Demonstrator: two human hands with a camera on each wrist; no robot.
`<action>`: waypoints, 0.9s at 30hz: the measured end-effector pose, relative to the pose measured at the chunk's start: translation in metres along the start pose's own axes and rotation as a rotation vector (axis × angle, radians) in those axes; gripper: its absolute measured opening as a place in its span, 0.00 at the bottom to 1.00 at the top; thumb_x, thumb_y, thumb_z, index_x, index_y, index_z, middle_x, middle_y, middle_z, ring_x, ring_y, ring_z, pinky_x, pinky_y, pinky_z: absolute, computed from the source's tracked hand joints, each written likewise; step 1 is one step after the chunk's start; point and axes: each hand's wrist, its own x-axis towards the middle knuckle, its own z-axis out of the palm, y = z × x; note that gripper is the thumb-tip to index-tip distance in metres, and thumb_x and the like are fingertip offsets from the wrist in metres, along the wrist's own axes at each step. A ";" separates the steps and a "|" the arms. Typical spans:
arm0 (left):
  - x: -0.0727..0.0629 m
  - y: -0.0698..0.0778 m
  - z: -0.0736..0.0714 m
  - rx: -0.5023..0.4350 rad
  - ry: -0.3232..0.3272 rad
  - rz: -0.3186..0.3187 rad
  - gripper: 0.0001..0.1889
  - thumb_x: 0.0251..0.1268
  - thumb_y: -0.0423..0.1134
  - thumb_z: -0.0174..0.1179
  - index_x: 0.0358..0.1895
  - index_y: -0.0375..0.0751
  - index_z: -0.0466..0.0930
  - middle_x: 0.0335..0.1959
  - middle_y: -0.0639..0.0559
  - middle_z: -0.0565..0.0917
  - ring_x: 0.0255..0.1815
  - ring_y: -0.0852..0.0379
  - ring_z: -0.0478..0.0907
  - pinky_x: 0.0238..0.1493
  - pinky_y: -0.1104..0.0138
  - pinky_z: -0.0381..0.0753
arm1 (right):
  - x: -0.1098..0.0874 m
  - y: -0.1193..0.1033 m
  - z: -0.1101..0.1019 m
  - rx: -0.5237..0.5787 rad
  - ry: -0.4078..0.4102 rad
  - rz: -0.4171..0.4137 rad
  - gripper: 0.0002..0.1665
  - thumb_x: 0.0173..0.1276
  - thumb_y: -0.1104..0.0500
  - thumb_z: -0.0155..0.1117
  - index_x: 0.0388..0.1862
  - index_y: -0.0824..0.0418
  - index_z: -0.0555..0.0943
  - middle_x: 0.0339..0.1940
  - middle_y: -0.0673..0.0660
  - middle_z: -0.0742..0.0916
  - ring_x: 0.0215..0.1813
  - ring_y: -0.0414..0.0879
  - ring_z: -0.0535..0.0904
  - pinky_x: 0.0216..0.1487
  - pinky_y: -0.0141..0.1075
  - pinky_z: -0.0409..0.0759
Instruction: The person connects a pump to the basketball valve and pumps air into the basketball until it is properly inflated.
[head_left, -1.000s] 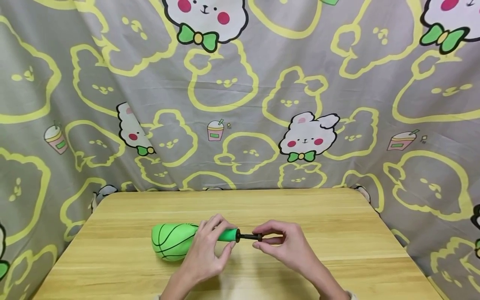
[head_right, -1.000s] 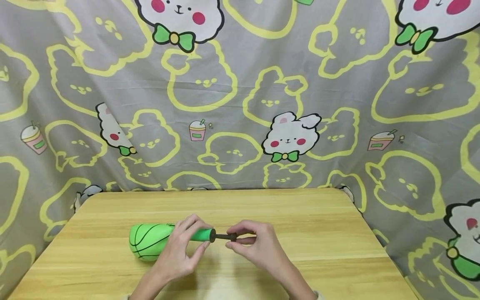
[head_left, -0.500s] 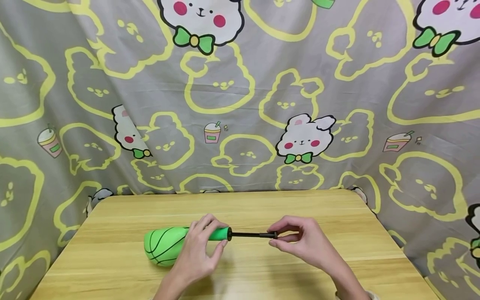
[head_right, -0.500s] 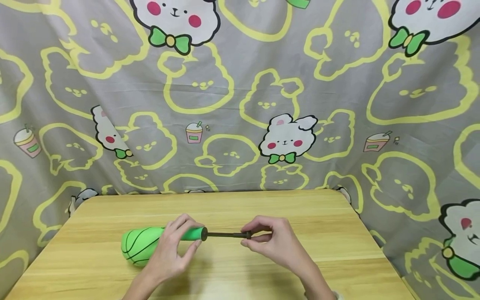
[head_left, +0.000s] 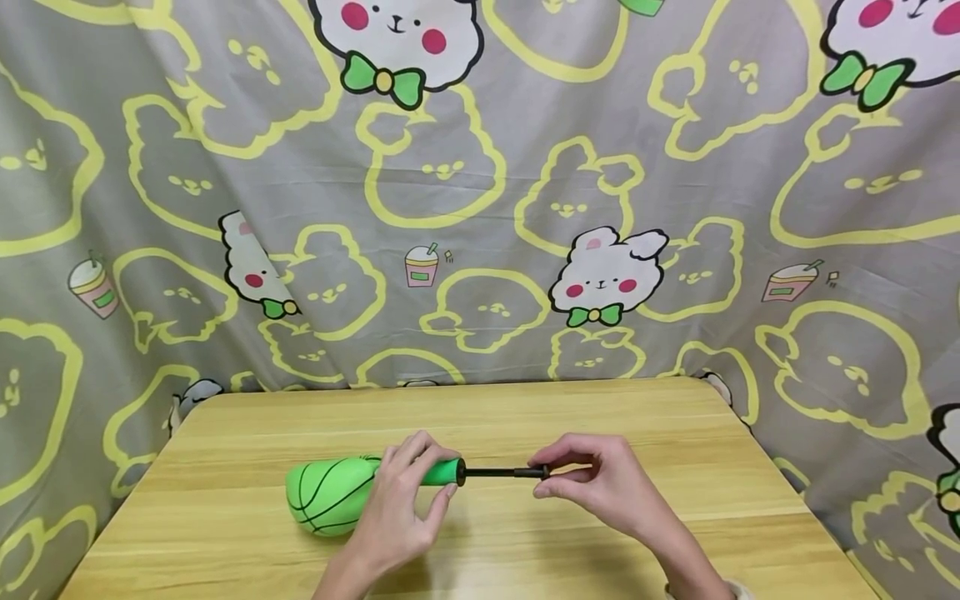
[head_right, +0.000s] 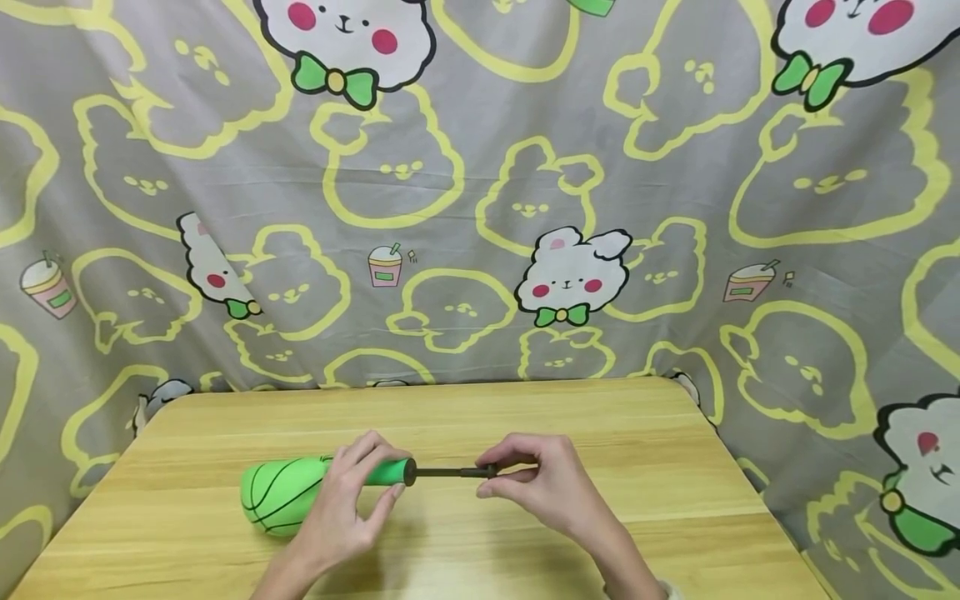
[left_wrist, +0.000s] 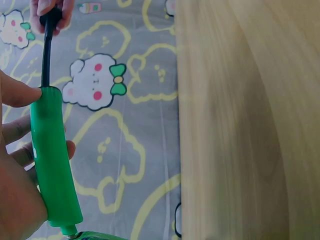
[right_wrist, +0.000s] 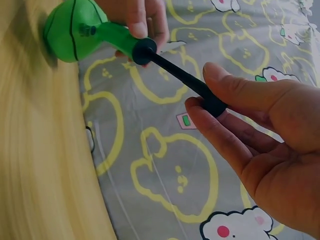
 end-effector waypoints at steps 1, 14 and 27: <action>0.000 0.001 0.001 0.001 0.001 0.001 0.16 0.54 0.36 0.68 0.48 0.50 0.84 0.42 0.63 0.77 0.45 0.62 0.76 0.47 0.60 0.69 | 0.000 0.001 0.002 0.003 0.004 -0.002 0.14 0.60 0.61 0.79 0.45 0.60 0.89 0.43 0.55 0.91 0.46 0.50 0.89 0.43 0.42 0.86; 0.001 0.009 0.005 0.006 -0.021 -0.006 0.17 0.53 0.37 0.68 0.49 0.49 0.84 0.42 0.62 0.77 0.47 0.61 0.76 0.47 0.61 0.68 | 0.008 0.011 0.036 0.028 0.064 -0.014 0.14 0.57 0.59 0.81 0.43 0.58 0.90 0.42 0.58 0.91 0.45 0.48 0.89 0.40 0.40 0.86; -0.001 0.013 0.010 0.014 -0.045 0.017 0.17 0.50 0.36 0.68 0.47 0.49 0.83 0.42 0.62 0.77 0.46 0.61 0.76 0.48 0.60 0.67 | 0.012 0.023 0.066 0.038 0.117 -0.090 0.15 0.57 0.63 0.79 0.43 0.66 0.89 0.42 0.59 0.91 0.46 0.50 0.89 0.41 0.38 0.86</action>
